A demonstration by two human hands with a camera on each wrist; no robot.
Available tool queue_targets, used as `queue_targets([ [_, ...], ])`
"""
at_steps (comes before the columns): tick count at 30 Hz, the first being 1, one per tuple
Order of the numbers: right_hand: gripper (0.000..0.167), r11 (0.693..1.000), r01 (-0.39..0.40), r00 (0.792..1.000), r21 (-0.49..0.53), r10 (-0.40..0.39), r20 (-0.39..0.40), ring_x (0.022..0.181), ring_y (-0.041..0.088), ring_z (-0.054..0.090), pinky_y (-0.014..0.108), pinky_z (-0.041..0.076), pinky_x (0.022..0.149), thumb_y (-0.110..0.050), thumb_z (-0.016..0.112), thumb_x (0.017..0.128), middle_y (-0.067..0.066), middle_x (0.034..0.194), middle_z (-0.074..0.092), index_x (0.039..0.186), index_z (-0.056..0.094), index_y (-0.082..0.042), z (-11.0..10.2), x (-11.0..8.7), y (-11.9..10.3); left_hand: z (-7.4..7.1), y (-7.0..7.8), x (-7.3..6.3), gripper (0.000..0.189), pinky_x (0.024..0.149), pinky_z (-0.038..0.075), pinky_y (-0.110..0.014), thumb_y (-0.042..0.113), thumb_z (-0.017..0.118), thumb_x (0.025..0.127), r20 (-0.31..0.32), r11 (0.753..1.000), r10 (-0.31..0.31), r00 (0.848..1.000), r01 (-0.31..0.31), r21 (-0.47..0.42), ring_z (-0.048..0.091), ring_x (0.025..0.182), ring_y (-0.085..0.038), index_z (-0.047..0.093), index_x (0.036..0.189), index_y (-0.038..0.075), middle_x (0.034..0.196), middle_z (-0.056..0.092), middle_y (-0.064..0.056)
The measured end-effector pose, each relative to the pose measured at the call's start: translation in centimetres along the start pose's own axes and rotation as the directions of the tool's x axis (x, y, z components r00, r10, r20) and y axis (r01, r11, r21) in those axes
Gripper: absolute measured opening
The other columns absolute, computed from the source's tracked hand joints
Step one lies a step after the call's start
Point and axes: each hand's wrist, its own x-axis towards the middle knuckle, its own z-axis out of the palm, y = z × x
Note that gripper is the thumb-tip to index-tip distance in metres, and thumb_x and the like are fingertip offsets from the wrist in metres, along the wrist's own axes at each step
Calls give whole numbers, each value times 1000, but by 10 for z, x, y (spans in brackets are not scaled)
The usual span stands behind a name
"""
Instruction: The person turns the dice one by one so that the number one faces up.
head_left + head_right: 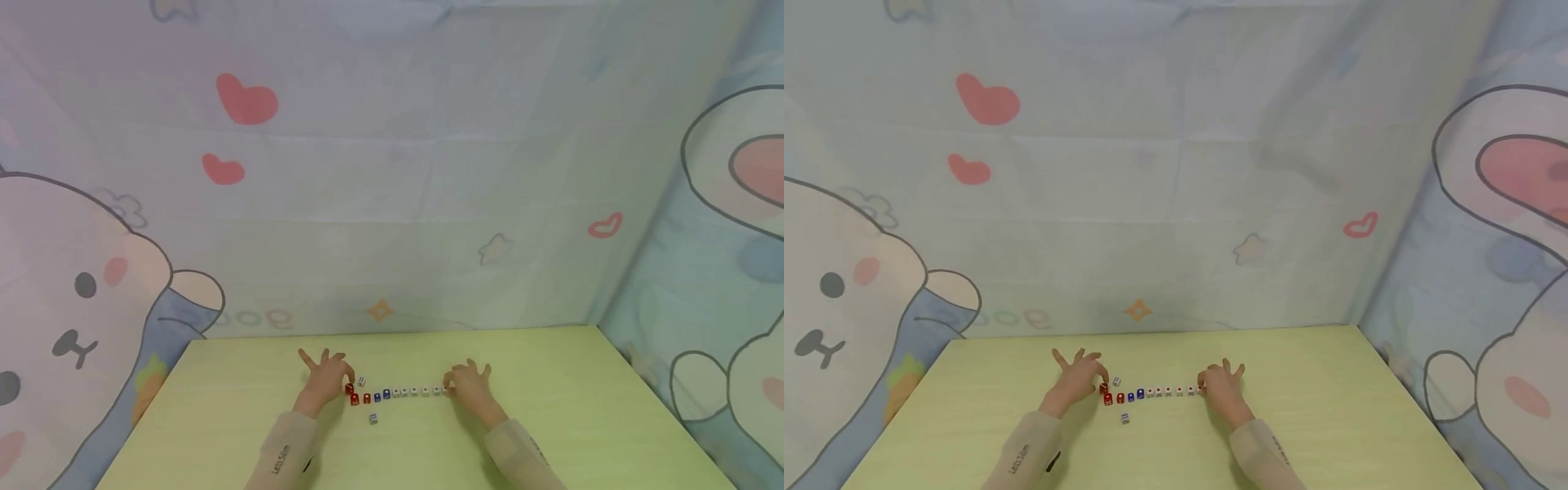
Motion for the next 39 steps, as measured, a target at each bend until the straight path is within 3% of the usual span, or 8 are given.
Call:
queue_targets([
  [5, 10, 1000, -2, 1000, -10, 2, 1, 109, 50, 47, 78, 25, 84, -19, 71, 67, 9, 97, 67, 76, 68, -16, -1, 0, -1, 4, -3, 0, 34, 86, -5, -81, -15, 61, 66, -12, 999, 36, 999, -36, 14, 38, 118, -53, 69, 69, 17, 117, 59, -16],
  [10, 10, 1000, -9, 1000, -5, 9, 0, 110, 50, 46, 77, 24, 85, -19, 71, 68, 9, 97, 67, 76, 68, -16, -2, 1, -1, 5, -3, 0, 27, 86, -4, -81, -12, 64, 66, -26, 999, 32, 999, -32, 15, 39, 116, -55, 66, 63, 15, 113, 60, -15],
  [21, 10, 1000, -14, 1000, 8, 14, 25, 111, 51, 45, 78, 23, 85, -18, 71, 68, 9, 99, 67, 78, 68, -15, -3, 1, -2, 3, -1, -1, 19, 86, -4, -81, -2, 72, 62, -9, 999, 33, 999, -33, 12, 38, 117, -55, 66, 69, 15, 115, 59, -18],
  [25, 10, 1000, -15, 999, 3, 15, 29, 111, 51, 44, 78, 23, 86, -18, 71, 68, 9, 100, 67, 77, 68, -15, -2, 2, -2, 6, -1, -1, 16, 87, -3, -81, 3, 75, 63, -5, 998, 45, 999, -45, 37, 38, 117, -55, 64, 63, 15, 113, 60, -16],
  [34, 8, 1000, -14, 999, -12, 15, 52, 112, 50, 44, 77, 22, 87, -17, 72, 68, 8, 98, 67, 76, 69, -17, -4, 4, -3, 0, 2, -6, 26, 87, -2, -81, 4, 78, 57, 41, 999, 2, 999, -4, 53, 39, 116, -54, 54, 52, 13, 90, 62, -10],
  [39, 8, 1000, -19, 998, -3, 19, 61, 113, 50, 43, 77, 21, 88, -16, 71, 69, 10, 99, 67, 76, 69, -16, -7, 3, -4, -5, 2, -5, 22, 87, -4, -81, 7, 79, 57, 86, 1000, -20, 996, 18, 24, 38, 116, -55, 57, 53, 12, 82, 62, -7],
])
